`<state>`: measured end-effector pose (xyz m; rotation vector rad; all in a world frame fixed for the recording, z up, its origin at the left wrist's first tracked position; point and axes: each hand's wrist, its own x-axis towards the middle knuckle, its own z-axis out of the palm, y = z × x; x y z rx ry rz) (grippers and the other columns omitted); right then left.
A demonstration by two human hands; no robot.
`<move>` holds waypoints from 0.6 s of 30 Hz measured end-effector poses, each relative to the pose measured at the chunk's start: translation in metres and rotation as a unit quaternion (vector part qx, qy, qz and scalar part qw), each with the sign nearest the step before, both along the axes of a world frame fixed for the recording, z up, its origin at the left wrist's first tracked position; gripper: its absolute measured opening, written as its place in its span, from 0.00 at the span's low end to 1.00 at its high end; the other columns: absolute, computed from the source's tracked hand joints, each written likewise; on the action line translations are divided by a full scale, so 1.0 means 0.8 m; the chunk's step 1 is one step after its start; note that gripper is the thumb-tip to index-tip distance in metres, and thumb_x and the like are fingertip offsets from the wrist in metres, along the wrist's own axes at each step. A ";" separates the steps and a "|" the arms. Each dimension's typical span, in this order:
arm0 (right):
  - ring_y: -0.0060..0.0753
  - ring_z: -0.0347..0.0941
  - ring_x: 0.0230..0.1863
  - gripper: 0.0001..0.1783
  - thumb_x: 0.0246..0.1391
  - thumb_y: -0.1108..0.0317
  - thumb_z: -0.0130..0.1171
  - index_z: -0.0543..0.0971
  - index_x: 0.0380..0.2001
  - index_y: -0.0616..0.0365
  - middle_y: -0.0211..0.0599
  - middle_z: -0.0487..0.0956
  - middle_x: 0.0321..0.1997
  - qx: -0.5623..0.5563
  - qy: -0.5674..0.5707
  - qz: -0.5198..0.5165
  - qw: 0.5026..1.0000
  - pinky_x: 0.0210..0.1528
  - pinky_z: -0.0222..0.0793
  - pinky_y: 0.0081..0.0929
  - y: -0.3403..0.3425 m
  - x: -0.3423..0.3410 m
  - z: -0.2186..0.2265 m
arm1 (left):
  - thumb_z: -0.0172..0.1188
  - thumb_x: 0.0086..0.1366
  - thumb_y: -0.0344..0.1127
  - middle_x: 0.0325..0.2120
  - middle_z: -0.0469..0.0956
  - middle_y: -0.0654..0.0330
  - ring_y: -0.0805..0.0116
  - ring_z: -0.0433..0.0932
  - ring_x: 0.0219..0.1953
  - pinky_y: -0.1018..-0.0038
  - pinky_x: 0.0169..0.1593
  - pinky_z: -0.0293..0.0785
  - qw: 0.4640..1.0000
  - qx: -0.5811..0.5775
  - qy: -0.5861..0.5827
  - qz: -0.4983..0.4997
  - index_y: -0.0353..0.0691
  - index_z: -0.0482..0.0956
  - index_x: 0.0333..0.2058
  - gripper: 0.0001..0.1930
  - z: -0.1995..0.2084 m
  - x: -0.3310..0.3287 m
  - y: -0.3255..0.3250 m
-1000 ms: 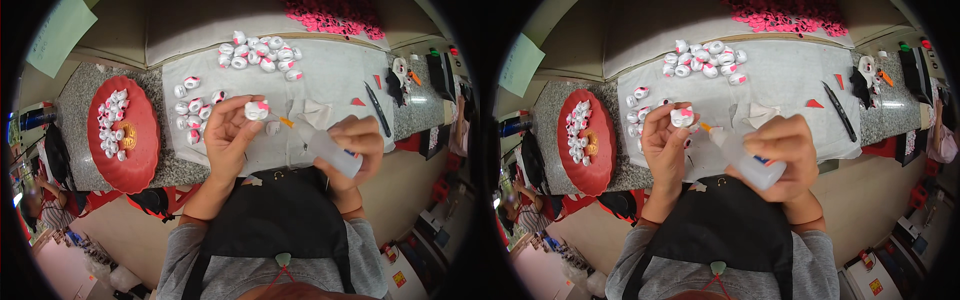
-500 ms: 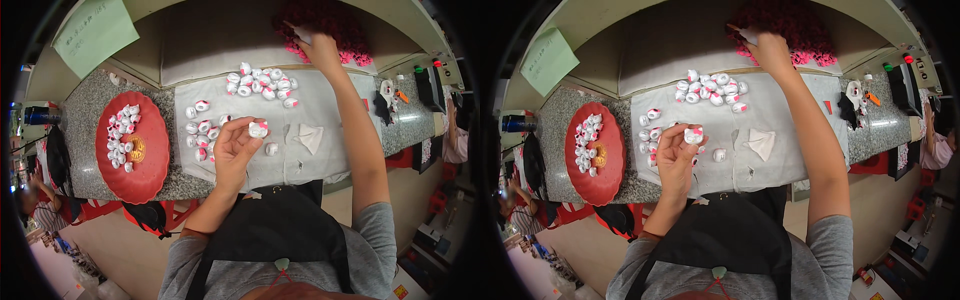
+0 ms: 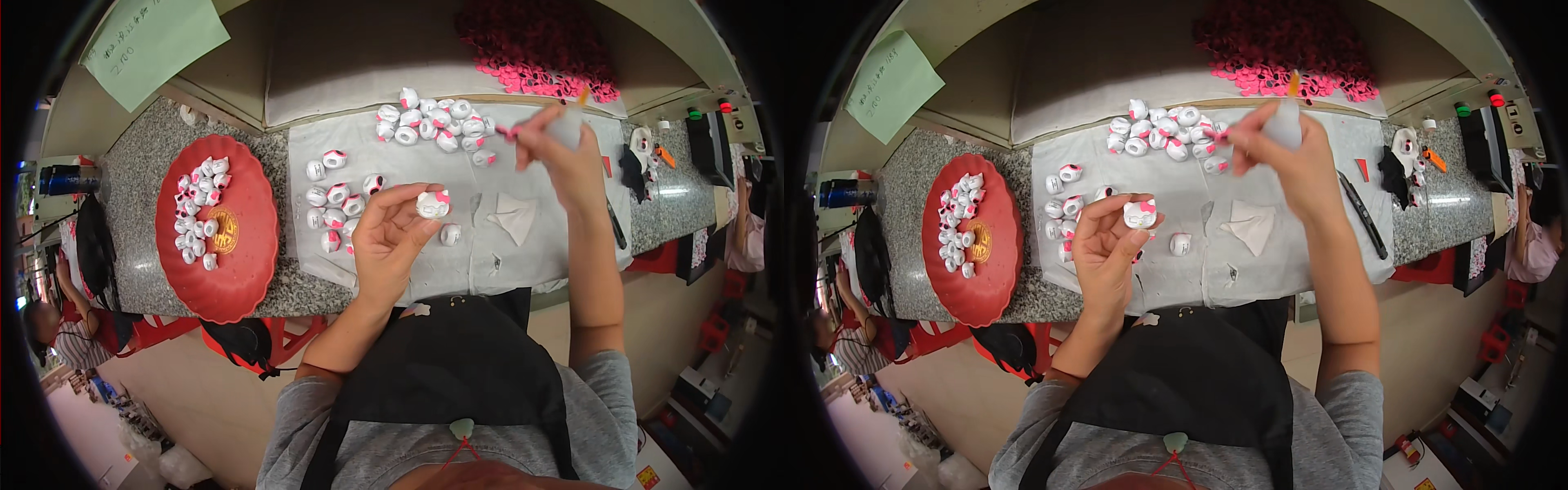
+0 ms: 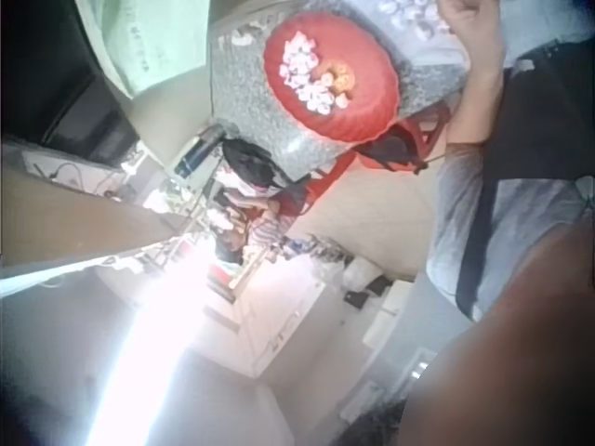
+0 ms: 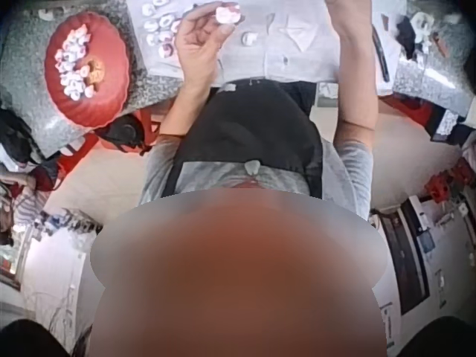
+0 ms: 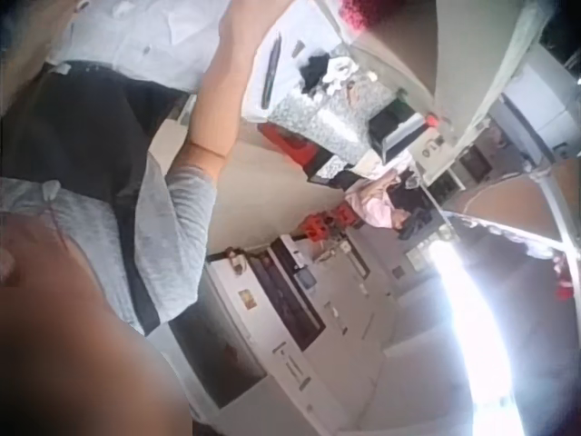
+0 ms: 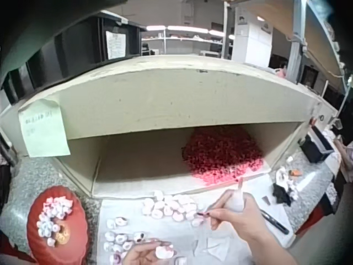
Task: The recorder is applying glue from a small plastic bottle to small white toy cat heads and placing them on a red plate.
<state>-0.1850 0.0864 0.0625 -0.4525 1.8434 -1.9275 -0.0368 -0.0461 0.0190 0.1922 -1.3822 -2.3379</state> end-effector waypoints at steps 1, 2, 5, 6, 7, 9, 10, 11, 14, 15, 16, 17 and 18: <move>0.25 0.64 0.16 0.05 0.35 0.78 0.52 0.66 0.19 0.64 0.40 0.69 0.20 -0.024 -0.026 0.008 0.999 0.18 0.61 0.17 0.006 0.022 0.000 | 0.50 0.48 0.19 0.38 0.66 0.48 0.63 0.69 0.39 0.73 0.41 0.67 1.000 -0.008 -0.009 -0.005 0.33 0.62 0.38 0.16 0.000 0.000 0.001; 0.25 0.63 0.16 0.05 0.35 0.78 0.52 0.66 0.19 0.64 0.41 0.68 0.21 -0.059 -0.047 0.020 0.997 0.18 0.61 0.16 0.009 0.044 0.001 | 0.50 0.48 0.19 0.38 0.66 0.48 0.63 0.69 0.39 0.73 0.41 0.67 1.000 -0.012 -0.013 -0.005 0.33 0.62 0.38 0.16 0.001 0.001 0.002; 0.24 0.62 0.16 0.06 0.34 0.80 0.52 0.67 0.19 0.64 0.40 0.66 0.22 -0.122 -0.087 0.039 0.988 0.16 0.60 0.15 0.009 0.088 -0.005 | 0.50 0.48 0.19 0.38 0.66 0.46 0.63 0.70 0.38 0.75 0.41 0.67 0.997 -0.081 0.005 -0.002 0.32 0.62 0.37 0.15 0.003 -0.001 0.008; 0.23 0.62 0.16 0.06 0.34 0.80 0.52 0.67 0.19 0.64 0.39 0.65 0.22 -0.144 -0.102 0.047 0.983 0.16 0.59 0.15 0.008 0.095 -0.009 | 0.50 0.48 0.19 0.38 0.66 0.45 0.63 0.69 0.38 0.75 0.41 0.66 0.994 -0.110 0.015 0.000 0.32 0.62 0.37 0.15 0.004 -0.002 0.011; 0.23 0.62 0.16 0.06 0.34 0.80 0.52 0.67 0.19 0.64 0.39 0.65 0.22 -0.148 -0.104 0.042 0.983 0.16 0.59 0.15 0.008 0.099 -0.012 | 0.49 0.49 0.19 0.38 0.66 0.45 0.64 0.69 0.39 0.75 0.41 0.66 0.990 -0.139 0.026 0.003 0.31 0.62 0.37 0.15 0.004 -0.002 0.013; 0.22 0.61 0.16 0.05 0.34 0.80 0.52 0.68 0.20 0.64 0.36 0.64 0.22 -0.157 -0.129 0.046 0.978 0.15 0.57 0.14 0.007 0.104 -0.014 | 0.49 0.49 0.19 0.38 0.65 0.45 0.64 0.69 0.39 0.75 0.41 0.66 0.980 -0.194 0.034 0.004 0.31 0.62 0.37 0.14 0.006 0.001 0.014; 0.22 0.61 0.16 0.05 0.34 0.80 0.52 0.68 0.20 0.64 0.36 0.64 0.22 -0.162 -0.130 0.045 0.977 0.15 0.57 0.14 0.008 0.105 -0.014 | 0.49 0.49 0.19 0.38 0.65 0.45 0.64 0.68 0.39 0.75 0.41 0.66 0.969 -0.242 0.044 0.007 0.31 0.62 0.37 0.14 0.007 0.003 0.014; 0.21 0.61 0.17 0.05 0.35 0.80 0.52 0.68 0.20 0.64 0.36 0.64 0.23 -0.162 -0.135 0.050 0.976 0.15 0.57 0.14 0.009 0.104 -0.016 | 0.49 0.49 0.19 0.38 0.65 0.44 0.64 0.67 0.41 0.75 0.42 0.65 0.971 -0.232 0.051 0.002 0.31 0.63 0.36 0.13 0.008 0.004 0.017; 0.21 0.61 0.17 0.04 0.35 0.80 0.52 0.68 0.20 0.64 0.35 0.64 0.23 -0.169 -0.145 0.051 0.974 0.15 0.56 0.14 0.013 0.104 -0.020 | 0.50 0.48 0.18 0.38 0.66 0.44 0.63 0.66 0.42 0.75 0.42 0.64 0.958 -0.279 0.057 -0.010 0.31 0.63 0.35 0.14 0.012 0.004 0.018; 0.20 0.61 0.18 0.04 0.36 0.80 0.52 0.68 0.20 0.64 0.35 0.64 0.23 -0.173 -0.149 0.046 0.972 0.15 0.56 0.14 0.015 0.105 -0.021 | 0.50 0.48 0.18 0.38 0.66 0.44 0.63 0.66 0.42 0.75 0.42 0.64 0.958 -0.281 0.056 -0.011 0.31 0.63 0.35 0.14 0.012 0.004 0.019; 0.20 0.61 0.18 0.04 0.36 0.80 0.52 0.68 0.20 0.64 0.35 0.64 0.23 -0.175 -0.150 0.046 0.972 0.15 0.56 0.14 0.016 0.105 -0.021 | 0.51 0.47 0.18 0.38 0.66 0.44 0.63 0.66 0.42 0.75 0.42 0.64 0.961 -0.270 0.060 -0.022 0.31 0.63 0.35 0.14 0.012 0.004 0.020; 0.20 0.61 0.18 0.05 0.36 0.80 0.52 0.68 0.20 0.64 0.35 0.64 0.23 -0.177 -0.146 0.042 0.972 0.15 0.56 0.13 0.017 0.105 -0.022 | 0.51 0.47 0.18 0.38 0.66 0.44 0.63 0.66 0.42 0.74 0.42 0.63 0.963 -0.259 0.063 -0.035 0.31 0.63 0.35 0.14 0.012 0.004 0.021; 0.20 0.61 0.19 0.05 0.36 0.80 0.52 0.68 0.20 0.64 0.35 0.64 0.24 -0.180 -0.142 0.039 0.973 0.15 0.56 0.13 0.018 0.106 -0.023 | 0.51 0.47 0.18 0.38 0.66 0.44 0.63 0.66 0.42 0.74 0.42 0.63 0.963 -0.259 0.062 -0.037 0.31 0.63 0.35 0.14 0.012 0.004 0.022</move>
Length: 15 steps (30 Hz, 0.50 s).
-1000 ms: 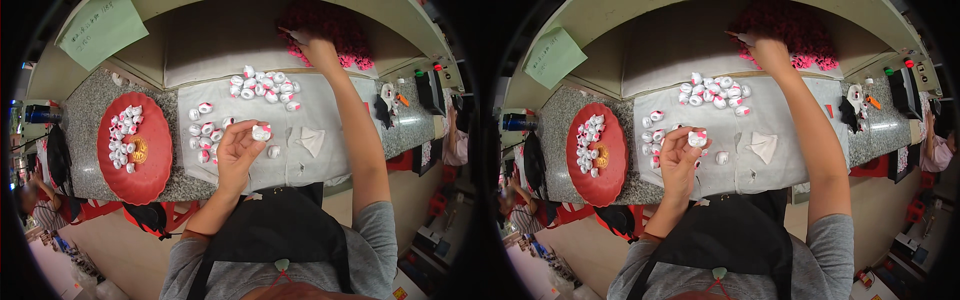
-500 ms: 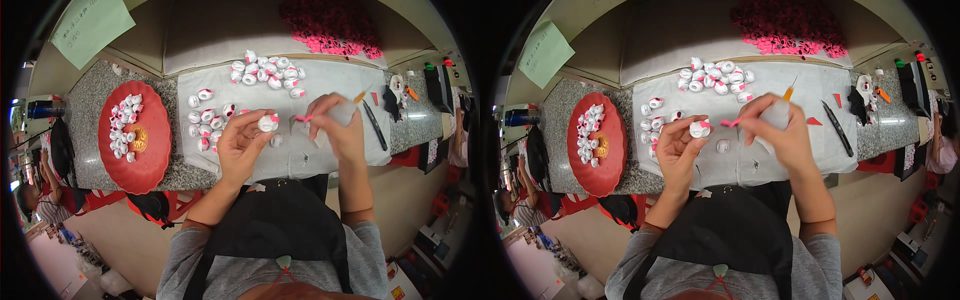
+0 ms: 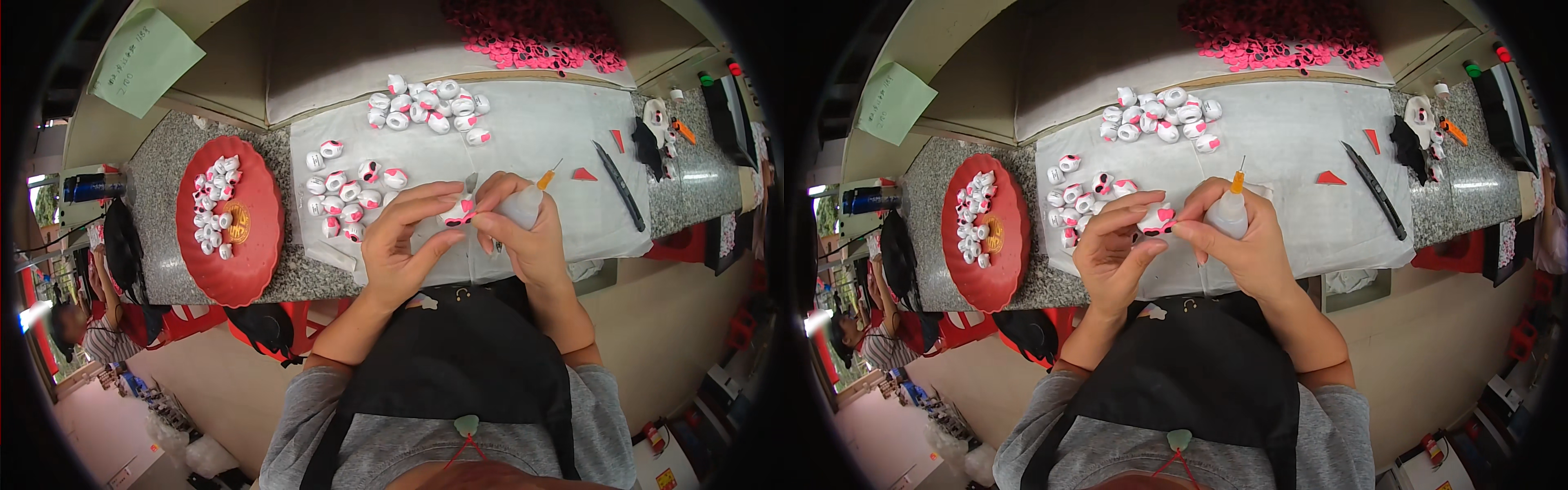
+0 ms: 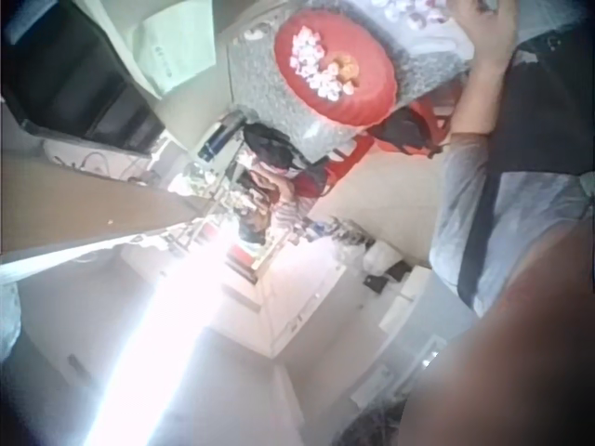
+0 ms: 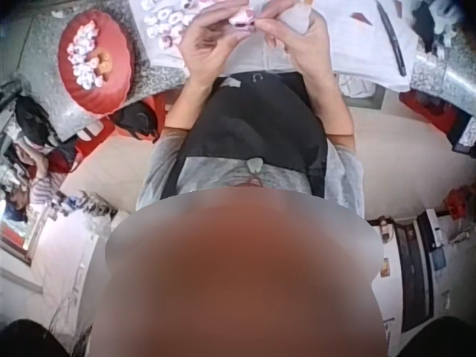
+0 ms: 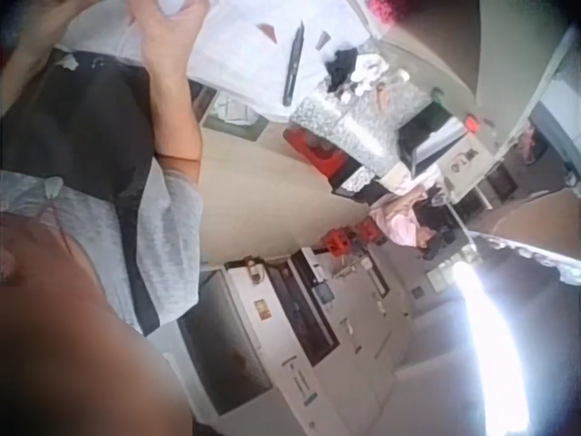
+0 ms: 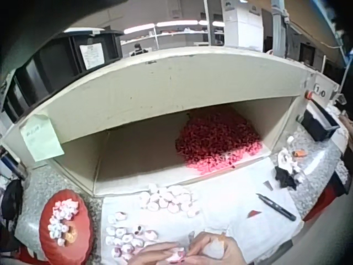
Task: The recorder is applying glue from a small plastic bottle to small white toy cat heads and placing them on a red plate.
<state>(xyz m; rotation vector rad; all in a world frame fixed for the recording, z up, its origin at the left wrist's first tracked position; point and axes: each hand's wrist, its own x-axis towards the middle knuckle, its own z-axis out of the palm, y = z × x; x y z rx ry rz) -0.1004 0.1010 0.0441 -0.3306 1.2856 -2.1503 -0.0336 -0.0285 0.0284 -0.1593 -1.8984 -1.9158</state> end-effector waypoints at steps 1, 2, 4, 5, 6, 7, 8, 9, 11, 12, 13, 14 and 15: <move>0.20 0.61 0.19 0.05 0.36 0.80 0.52 0.68 0.20 0.64 0.35 0.64 0.24 -0.001 -0.001 -0.002 1.000 0.15 0.56 0.13 0.001 0.001 -0.001 | 0.52 0.46 0.20 0.38 0.66 0.45 0.63 0.66 0.41 0.74 0.42 0.63 1.000 0.031 0.001 -0.001 0.32 0.64 0.35 0.14 0.000 -0.001 0.002; 0.19 0.61 0.19 0.06 0.35 0.80 0.53 0.68 0.20 0.64 0.35 0.64 0.24 0.001 0.014 -0.004 1.000 0.15 0.56 0.13 0.000 0.003 -0.002 | 0.53 0.46 0.21 0.37 0.66 0.45 0.63 0.67 0.41 0.74 0.42 0.63 0.998 0.061 0.001 0.000 0.32 0.64 0.35 0.14 0.002 -0.001 0.003; 0.18 0.61 0.19 0.07 0.34 0.81 0.54 0.68 0.21 0.64 0.35 0.64 0.24 0.003 0.028 -0.007 1.000 0.15 0.56 0.12 -0.003 0.005 -0.005 | 0.54 0.46 0.22 0.37 0.67 0.45 0.64 0.68 0.40 0.74 0.42 0.63 0.993 0.116 -0.035 -0.001 0.32 0.65 0.34 0.14 0.008 0.001 0.004; 0.18 0.61 0.20 0.08 0.33 0.81 0.55 0.68 0.22 0.63 0.35 0.65 0.24 0.019 0.068 -0.041 0.997 0.16 0.56 0.12 -0.004 0.006 -0.005 | 0.55 0.46 0.24 0.37 0.67 0.45 0.64 0.68 0.39 0.74 0.42 0.63 0.983 0.172 -0.068 -0.002 0.32 0.65 0.34 0.14 0.010 0.001 0.004; 0.17 0.61 0.20 0.10 0.32 0.82 0.55 0.68 0.23 0.63 0.34 0.65 0.24 0.036 0.108 -0.075 0.991 0.16 0.57 0.12 -0.005 0.006 -0.005 | 0.55 0.46 0.24 0.37 0.67 0.45 0.64 0.68 0.39 0.74 0.42 0.63 0.983 0.171 -0.069 -0.003 0.32 0.65 0.34 0.14 0.010 0.000 0.005; 0.17 0.61 0.20 0.10 0.32 0.82 0.55 0.68 0.23 0.63 0.34 0.65 0.24 0.036 0.107 -0.076 0.991 0.16 0.57 0.12 -0.004 0.006 -0.004 | 0.55 0.46 0.24 0.36 0.67 0.46 0.65 0.69 0.38 0.75 0.42 0.64 0.979 0.196 -0.060 -0.012 0.33 0.65 0.34 0.14 0.009 -0.002 0.005; 0.16 0.61 0.19 0.12 0.32 0.82 0.56 0.68 0.25 0.64 0.34 0.66 0.24 0.029 0.101 -0.044 0.993 0.16 0.57 0.12 -0.003 0.005 0.000 | 0.55 0.46 0.25 0.36 0.68 0.47 0.66 0.69 0.37 0.76 0.41 0.64 0.974 0.222 -0.051 -0.019 0.33 0.66 0.34 0.14 0.008 -0.002 0.005; 0.16 0.61 0.19 0.14 0.31 0.82 0.57 0.69 0.27 0.64 0.34 0.67 0.25 0.023 0.095 -0.012 0.995 0.17 0.57 0.11 -0.002 0.005 0.004 | 0.55 0.46 0.25 0.36 0.68 0.47 0.66 0.69 0.37 0.76 0.41 0.64 0.973 0.222 -0.052 -0.018 0.33 0.66 0.34 0.14 0.008 -0.001 0.003; 0.16 0.63 0.24 0.15 0.32 0.80 0.57 0.70 0.30 0.64 0.33 0.68 0.28 0.037 0.111 0.017 0.993 0.23 0.59 0.13 -0.002 0.003 0.007 | 0.51 0.48 0.20 0.39 0.66 0.48 0.63 0.65 0.44 0.71 0.47 0.60 0.969 0.226 -0.044 -0.087 0.30 0.66 0.35 0.13 0.006 0.002 -0.003; 0.16 0.64 0.29 0.16 0.34 0.79 0.57 0.71 0.33 0.63 0.32 0.70 0.31 0.050 0.128 0.044 0.990 0.29 0.61 0.14 -0.002 0.003 0.007 | 0.51 0.48 0.20 0.39 0.66 0.48 0.63 0.65 0.44 0.71 0.47 0.60 0.969 0.227 -0.045 -0.086 0.30 0.66 0.35 0.13 0.005 0.002 -0.003; 0.16 0.64 0.28 0.17 0.34 0.79 0.57 0.71 0.34 0.63 0.33 0.71 0.32 0.038 0.081 0.045 0.995 0.25 0.61 0.13 -0.002 0.005 0.004 | 0.51 0.48 0.20 0.38 0.66 0.48 0.63 0.65 0.44 0.71 0.47 0.60 0.968 0.228 -0.046 -0.090 0.30 0.67 0.35 0.12 0.004 0.002 -0.002; 0.16 0.64 0.28 0.17 0.34 0.79 0.57 0.71 0.34 0.63 0.33 0.71 0.32 0.039 0.079 0.045 0.995 0.25 0.61 0.13 -0.002 0.005 0.001 | 0.51 0.48 0.20 0.37 0.67 0.48 0.62 0.65 0.44 0.71 0.47 0.60 0.968 0.229 -0.048 -0.094 0.31 0.67 0.35 0.12 0.003 0.002 -0.002; 0.16 0.64 0.26 0.16 0.34 0.79 0.57 0.71 0.33 0.63 0.33 0.71 0.31 0.017 0.079 0.033 0.996 0.23 0.60 0.12 -0.002 0.006 -0.002 | 0.51 0.48 0.20 0.37 0.67 0.48 0.62 0.65 0.44 0.71 0.47 0.60 0.968 0.230 -0.049 -0.093 0.31 0.67 0.35 0.12 0.002 0.001 -0.002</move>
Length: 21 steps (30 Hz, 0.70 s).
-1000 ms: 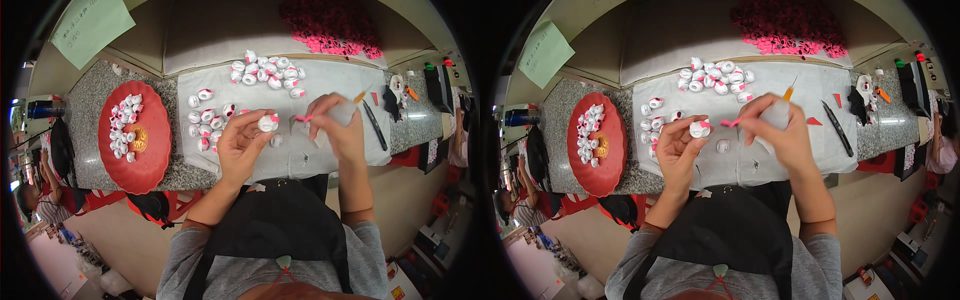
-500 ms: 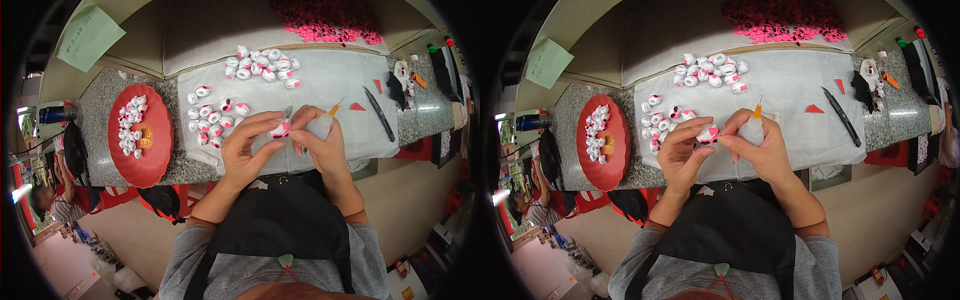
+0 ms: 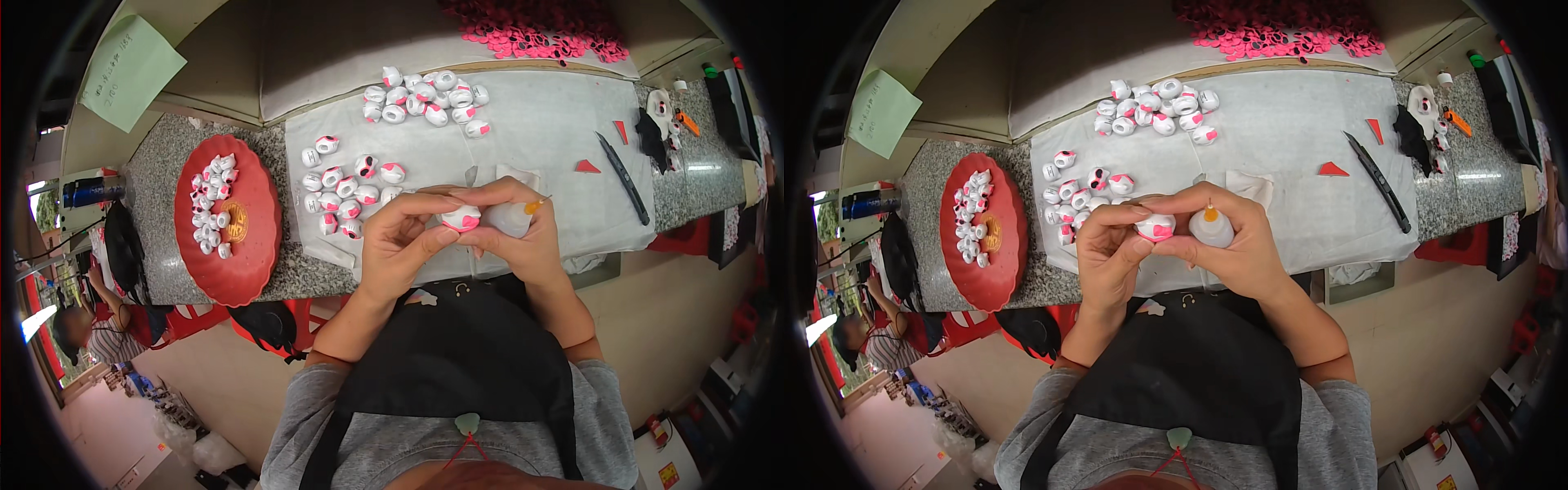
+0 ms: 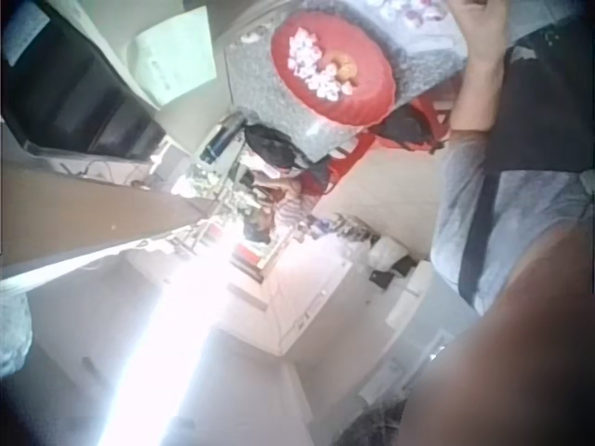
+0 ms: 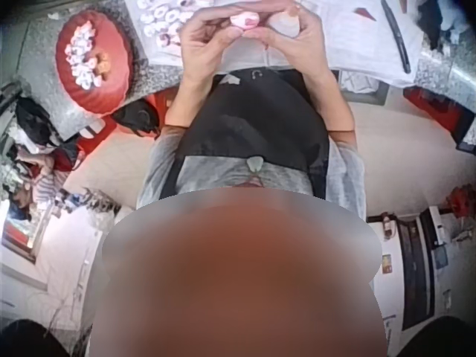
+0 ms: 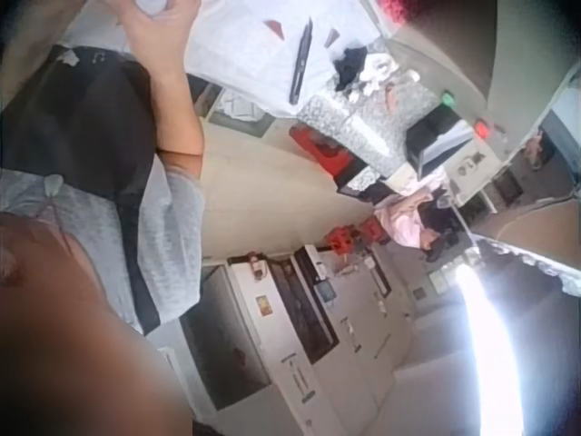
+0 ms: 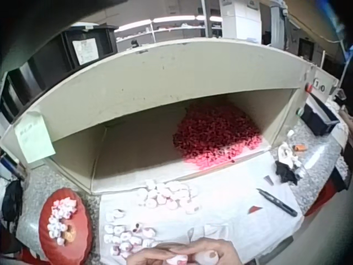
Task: The recorder is applying glue from a small plastic bottle to small white toy cat heads and placing them on a red plate.
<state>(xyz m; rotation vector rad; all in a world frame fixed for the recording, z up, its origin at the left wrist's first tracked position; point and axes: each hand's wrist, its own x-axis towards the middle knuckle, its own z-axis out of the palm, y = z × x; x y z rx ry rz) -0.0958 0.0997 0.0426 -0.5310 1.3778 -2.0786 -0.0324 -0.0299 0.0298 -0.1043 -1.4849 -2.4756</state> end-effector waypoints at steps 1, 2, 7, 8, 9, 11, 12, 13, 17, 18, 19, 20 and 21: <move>0.15 0.64 0.25 0.16 0.34 0.79 0.57 0.71 0.32 0.63 0.33 0.71 0.30 -0.023 0.000 -0.011 1.000 0.21 0.60 0.12 0.000 0.000 -0.003 | 0.51 0.48 0.20 0.36 0.68 0.48 0.61 0.65 0.43 0.70 0.47 0.60 1.000 0.010 0.005 -0.013 0.31 0.67 0.34 0.12 -0.001 -0.002 0.000; 0.15 0.64 0.25 0.16 0.34 0.79 0.57 0.71 0.32 0.63 0.33 0.71 0.30 -0.022 -0.002 -0.010 1.000 0.21 0.60 0.12 0.000 0.000 -0.004 | 0.51 0.48 0.20 0.36 0.68 0.49 0.61 0.65 0.43 0.70 0.46 0.60 0.999 0.019 0.010 -0.024 0.31 0.68 0.34 0.12 -0.001 -0.002 0.000; 0.15 0.64 0.21 0.14 0.34 0.79 0.58 0.71 0.30 0.63 0.32 0.70 0.24 -0.040 0.013 -0.013 0.999 0.20 0.60 0.12 0.000 0.001 -0.014 | 0.52 0.47 0.21 0.34 0.70 0.50 0.60 0.65 0.43 0.69 0.46 0.61 0.999 0.029 0.005 -0.021 0.32 0.69 0.32 0.10 -0.004 -0.002 -0.002; 0.15 0.64 0.21 0.14 0.34 0.79 0.58 0.71 0.30 0.63 0.32 0.70 0.24 -0.040 0.012 -0.012 0.999 0.20 0.60 0.12 0.000 0.002 -0.013 | 0.53 0.47 0.21 0.34 0.70 0.50 0.60 0.65 0.43 0.69 0.46 0.61 1.000 0.024 0.005 -0.014 0.32 0.70 0.31 0.10 -0.005 -0.001 -0.001; 0.15 0.64 0.21 0.14 0.34 0.79 0.58 0.71 0.30 0.63 0.32 0.70 0.24 -0.036 0.006 -0.015 0.999 0.21 0.60 0.12 0.000 0.002 -0.012 | 0.53 0.47 0.21 0.34 0.70 0.50 0.60 0.65 0.43 0.69 0.46 0.61 1.000 0.025 0.005 -0.012 0.32 0.70 0.31 0.10 -0.005 -0.001 -0.001; 0.16 0.64 0.21 0.14 0.34 0.79 0.58 0.71 0.30 0.63 0.32 0.70 0.23 -0.031 -0.001 -0.017 0.999 0.21 0.60 0.12 -0.001 0.003 -0.011 | 0.53 0.47 0.21 0.34 0.70 0.51 0.60 0.66 0.43 0.69 0.45 0.62 1.000 0.025 0.009 -0.008 0.32 0.70 0.32 0.10 -0.006 -0.002 0.000; 0.16 0.64 0.21 0.14 0.34 0.79 0.58 0.71 0.30 0.64 0.32 0.70 0.23 -0.032 0.002 -0.019 0.999 0.21 0.60 0.12 -0.001 0.002 -0.012 | 0.53 0.47 0.21 0.34 0.70 0.51 0.60 0.66 0.43 0.69 0.45 0.62 1.000 0.026 0.009 -0.008 0.32 0.70 0.32 0.10 -0.006 -0.002 0.001; 0.16 0.64 0.21 0.14 0.34 0.79 0.58 0.71 0.30 0.64 0.32 0.70 0.23 -0.032 0.006 -0.021 0.999 0.20 0.61 0.12 -0.001 0.002 -0.012 | 0.53 0.47 0.21 0.34 0.70 0.51 0.60 0.66 0.42 0.69 0.45 0.62 1.000 0.023 0.013 -0.002 0.32 0.70 0.32 0.10 -0.007 -0.003 0.001; 0.16 0.65 0.21 0.14 0.34 0.79 0.58 0.71 0.30 0.64 0.32 0.70 0.23 -0.031 0.006 -0.023 0.999 0.20 0.61 0.13 -0.002 0.001 -0.010 | 0.53 0.47 0.21 0.34 0.70 0.51 0.61 0.66 0.42 0.70 0.45 0.62 1.000 0.010 0.026 -0.005 0.32 0.70 0.32 0.11 -0.008 -0.003 -0.001; 0.21 0.66 0.22 0.14 0.33 0.78 0.59 0.70 0.29 0.66 0.38 0.71 0.26 -0.027 0.006 -0.020 0.999 0.19 0.62 0.15 -0.001 0.000 -0.012 | 0.53 0.47 0.21 0.34 0.70 0.51 0.61 0.66 0.42 0.70 0.45 0.62 1.000 0.011 0.026 -0.004 0.32 0.70 0.32 0.11 -0.007 -0.004 -0.005; 0.25 0.68 0.22 0.15 0.32 0.77 0.60 0.69 0.28 0.67 0.44 0.71 0.28 -0.024 0.006 -0.018 1.000 0.18 0.64 0.17 0.000 -0.001 -0.013 | 0.53 0.47 0.21 0.34 0.70 0.51 0.62 0.66 0.42 0.71 0.45 0.62 0.999 0.016 -0.005 -0.033 0.32 0.70 0.32 0.11 -0.005 -0.004 -0.010; 0.25 0.68 0.22 0.15 0.32 0.77 0.60 0.69 0.28 0.67 0.44 0.71 0.28 -0.023 0.006 -0.017 1.000 0.18 0.64 0.17 0.000 -0.002 -0.012 | 0.53 0.47 0.21 0.34 0.70 0.51 0.63 0.66 0.42 0.72 0.45 0.62 0.997 0.021 -0.037 -0.061 0.32 0.70 0.32 0.11 -0.004 -0.005 -0.013; 0.21 0.66 0.21 0.14 0.33 0.78 0.58 0.70 0.29 0.66 0.38 0.71 0.26 -0.021 -0.010 -0.009 1.000 0.19 0.62 0.15 -0.001 -0.003 -0.012 | 0.53 0.47 0.21 0.34 0.70 0.51 0.63 0.66 0.42 0.72 0.45 0.62 0.997 0.022 -0.037 -0.060 0.32 0.70 0.32 0.11 -0.003 -0.005 -0.013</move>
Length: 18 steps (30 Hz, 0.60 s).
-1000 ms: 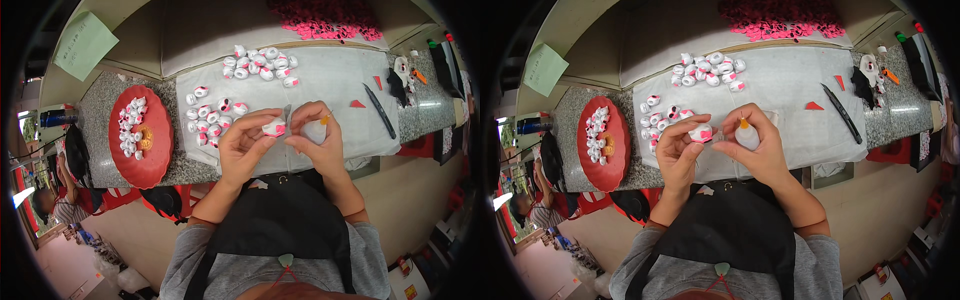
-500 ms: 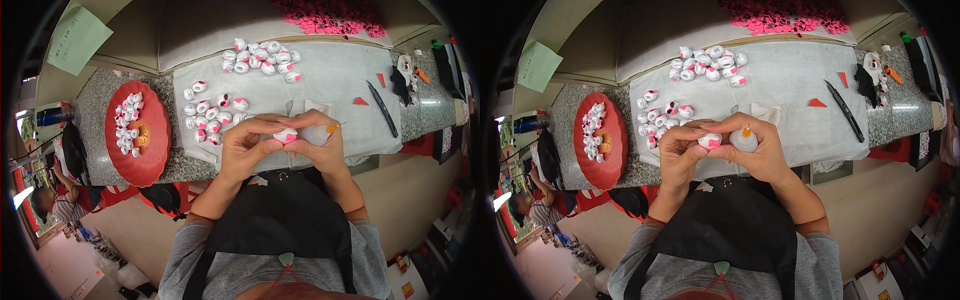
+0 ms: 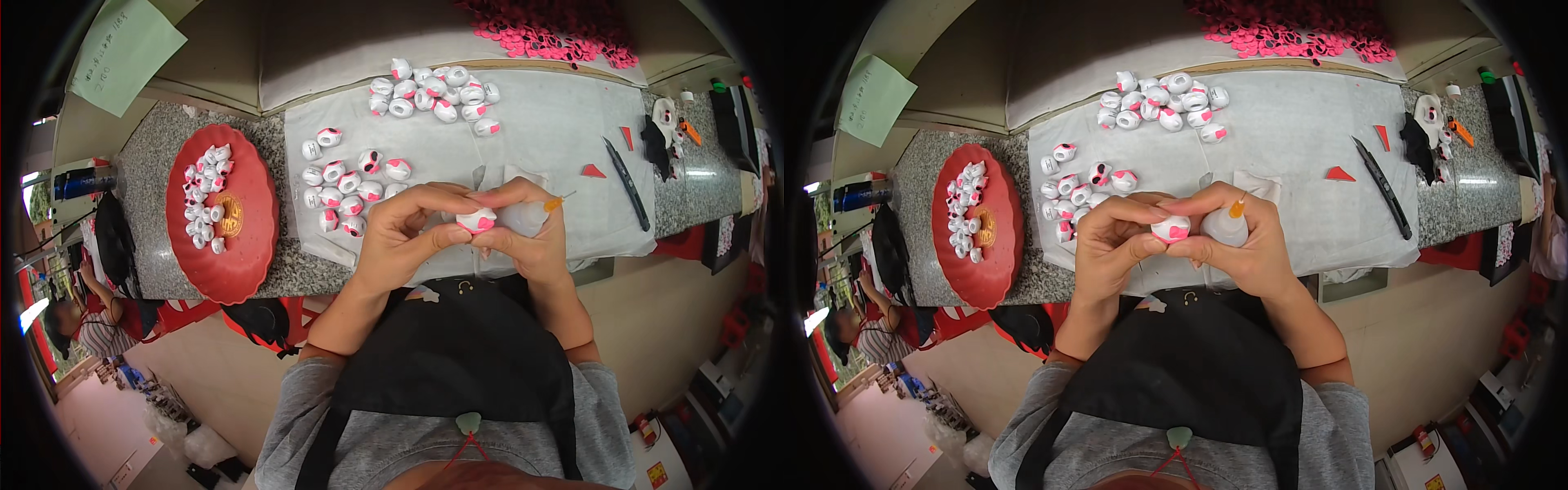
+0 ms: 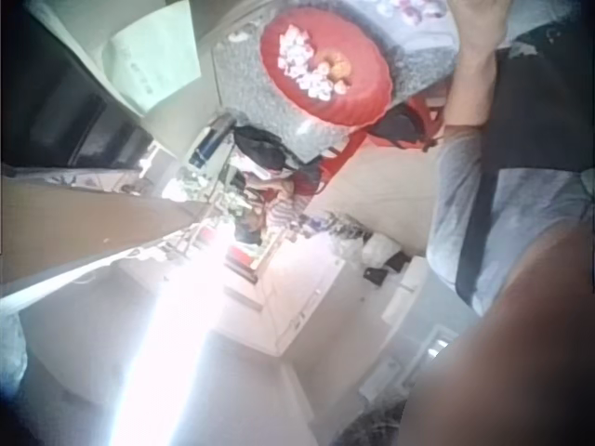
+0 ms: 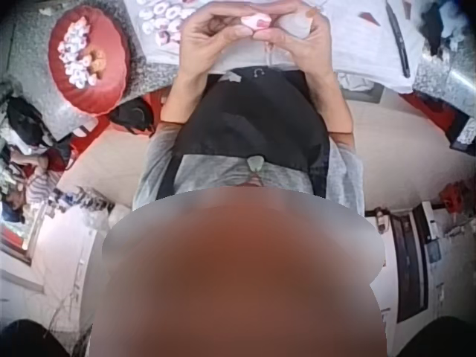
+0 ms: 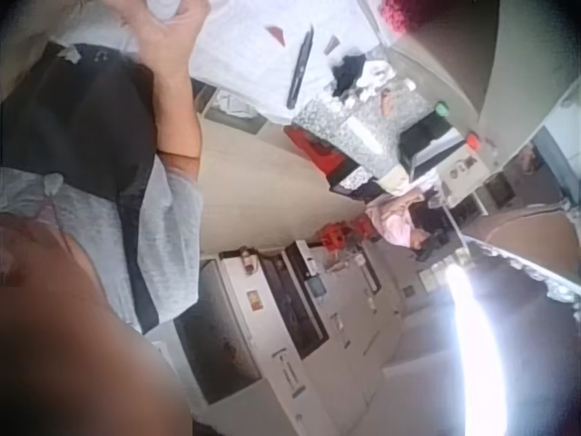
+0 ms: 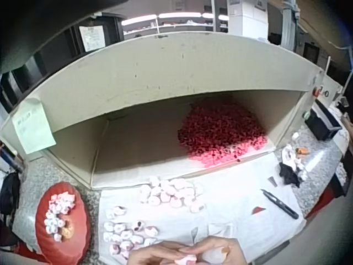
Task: The recorder is applying glue from a small plastic bottle to small white toy cat heads and placing them on a red plate.
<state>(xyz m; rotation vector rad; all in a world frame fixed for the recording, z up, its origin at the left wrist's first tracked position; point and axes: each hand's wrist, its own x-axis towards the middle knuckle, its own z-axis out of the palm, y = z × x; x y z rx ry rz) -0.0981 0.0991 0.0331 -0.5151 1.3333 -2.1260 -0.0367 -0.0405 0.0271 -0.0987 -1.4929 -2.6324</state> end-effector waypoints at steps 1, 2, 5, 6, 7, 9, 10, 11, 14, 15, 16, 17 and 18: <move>0.17 0.65 0.20 0.14 0.34 0.80 0.57 0.71 0.31 0.65 0.33 0.70 0.23 0.001 -0.016 0.008 1.000 0.20 0.61 0.12 0.000 -0.001 0.000 | 0.54 0.47 0.21 0.34 0.70 0.52 0.64 0.67 0.41 0.72 0.45 0.62 1.000 -0.012 -0.003 0.007 0.32 0.70 0.32 0.11 0.000 -0.001 0.001; 0.17 0.65 0.20 0.14 0.34 0.80 0.57 0.71 0.31 0.65 0.33 0.70 0.23 0.002 -0.016 0.009 1.000 0.20 0.61 0.12 0.000 -0.001 0.000 | 0.54 0.47 0.22 0.34 0.70 0.52 0.65 0.67 0.41 0.73 0.44 0.62 1.000 -0.023 -0.005 0.014 0.32 0.70 0.32 0.11 0.000 -0.001 0.001; 0.26 0.68 0.22 0.15 0.32 0.79 0.58 0.69 0.29 0.67 0.44 0.71 0.28 0.017 -0.033 0.015 0.999 0.18 0.63 0.17 0.000 -0.001 -0.001 | 0.55 0.46 0.22 0.33 0.70 0.53 0.65 0.68 0.39 0.73 0.44 0.63 0.997 -0.052 0.017 0.050 0.32 0.70 0.32 0.12 -0.005 0.002 0.003; 0.26 0.68 0.22 0.15 0.32 0.79 0.58 0.69 0.29 0.67 0.44 0.71 0.28 0.020 -0.029 0.016 0.999 0.18 0.63 0.17 -0.001 0.000 -0.001 | 0.55 0.46 0.22 0.33 0.70 0.53 0.65 0.68 0.39 0.73 0.44 0.63 0.997 -0.051 0.017 0.051 0.32 0.70 0.32 0.12 -0.007 0.003 0.004; 0.26 0.68 0.22 0.15 0.32 0.79 0.58 0.68 0.29 0.67 0.44 0.71 0.28 0.023 -0.025 0.018 0.999 0.18 0.63 0.17 -0.002 0.000 -0.001 | 0.56 0.45 0.22 0.32 0.71 0.53 0.65 0.69 0.38 0.73 0.42 0.63 0.993 -0.087 0.037 0.070 0.32 0.70 0.32 0.12 -0.009 0.004 0.005; 0.26 0.68 0.22 0.15 0.32 0.80 0.58 0.69 0.29 0.67 0.44 0.71 0.28 0.019 -0.022 0.026 0.999 0.18 0.63 0.17 0.002 0.000 -0.004 | 0.56 0.45 0.23 0.31 0.71 0.54 0.64 0.69 0.37 0.74 0.41 0.64 0.987 -0.123 0.057 0.091 0.33 0.70 0.32 0.12 -0.011 0.004 0.007; 0.26 0.68 0.22 0.15 0.32 0.80 0.57 0.69 0.29 0.67 0.44 0.71 0.27 0.015 -0.019 0.033 0.999 0.18 0.63 0.17 0.003 0.000 -0.007 | 0.56 0.45 0.24 0.30 0.71 0.54 0.64 0.69 0.36 0.74 0.40 0.64 0.977 -0.170 0.067 0.108 0.33 0.71 0.31 0.12 -0.011 0.004 0.008; 0.26 0.68 0.22 0.15 0.32 0.80 0.57 0.69 0.29 0.67 0.44 0.71 0.27 0.014 -0.019 0.035 0.999 0.18 0.63 0.17 0.002 0.002 -0.008 | 0.57 0.44 0.24 0.30 0.71 0.54 0.64 0.70 0.35 0.74 0.39 0.65 0.965 -0.217 0.078 0.125 0.34 0.71 0.31 0.11 -0.011 0.005 0.010; 0.19 0.66 0.22 0.15 0.35 0.79 0.57 0.70 0.32 0.66 0.33 0.70 0.23 -0.014 -0.062 0.008 0.998 0.19 0.62 0.13 0.000 0.007 -0.016 | 0.56 0.45 0.25 0.29 0.72 0.55 0.64 0.70 0.34 0.75 0.37 0.65 0.964 -0.221 0.047 0.139 0.34 0.71 0.30 0.10 -0.008 0.004 0.016; 0.18 0.66 0.22 0.16 0.36 0.79 0.56 0.70 0.34 0.65 0.33 0.70 0.23 -0.026 -0.064 0.009 0.998 0.19 0.62 0.13 0.001 0.008 -0.022 | 0.56 0.45 0.25 0.29 0.72 0.55 0.64 0.70 0.34 0.75 0.37 0.65 0.964 -0.223 0.047 0.139 0.34 0.71 0.30 0.10 -0.007 0.003 0.015; 0.18 0.65 0.22 0.17 0.36 0.78 0.56 0.69 0.35 0.65 0.32 0.71 0.24 -0.038 -0.066 0.011 0.997 0.19 0.61 0.13 0.002 0.008 -0.024 | 0.56 0.45 0.26 0.29 0.71 0.56 0.65 0.70 0.33 0.75 0.36 0.65 0.960 -0.243 0.042 0.134 0.35 0.71 0.30 0.10 -0.004 0.000 0.013; 0.18 0.65 0.22 0.17 0.36 0.78 0.56 0.69 0.35 0.65 0.32 0.71 0.24 -0.039 -0.067 0.010 0.997 0.19 0.61 0.13 0.002 0.006 -0.022 | 0.56 0.45 0.27 0.29 0.71 0.58 0.66 0.69 0.33 0.76 0.35 0.65 0.956 -0.262 0.036 0.127 0.37 0.72 0.30 0.10 -0.003 -0.002 0.010; 0.19 0.65 0.21 0.18 0.36 0.79 0.54 0.68 0.37 0.65 0.34 0.70 0.25 0.033 -0.028 -0.002 0.999 0.20 0.61 0.14 0.002 0.001 -0.017 | 0.56 0.45 0.27 0.29 0.71 0.58 0.66 0.69 0.33 0.76 0.35 0.65 0.956 -0.264 0.035 0.126 0.37 0.72 0.30 0.10 0.001 -0.006 0.003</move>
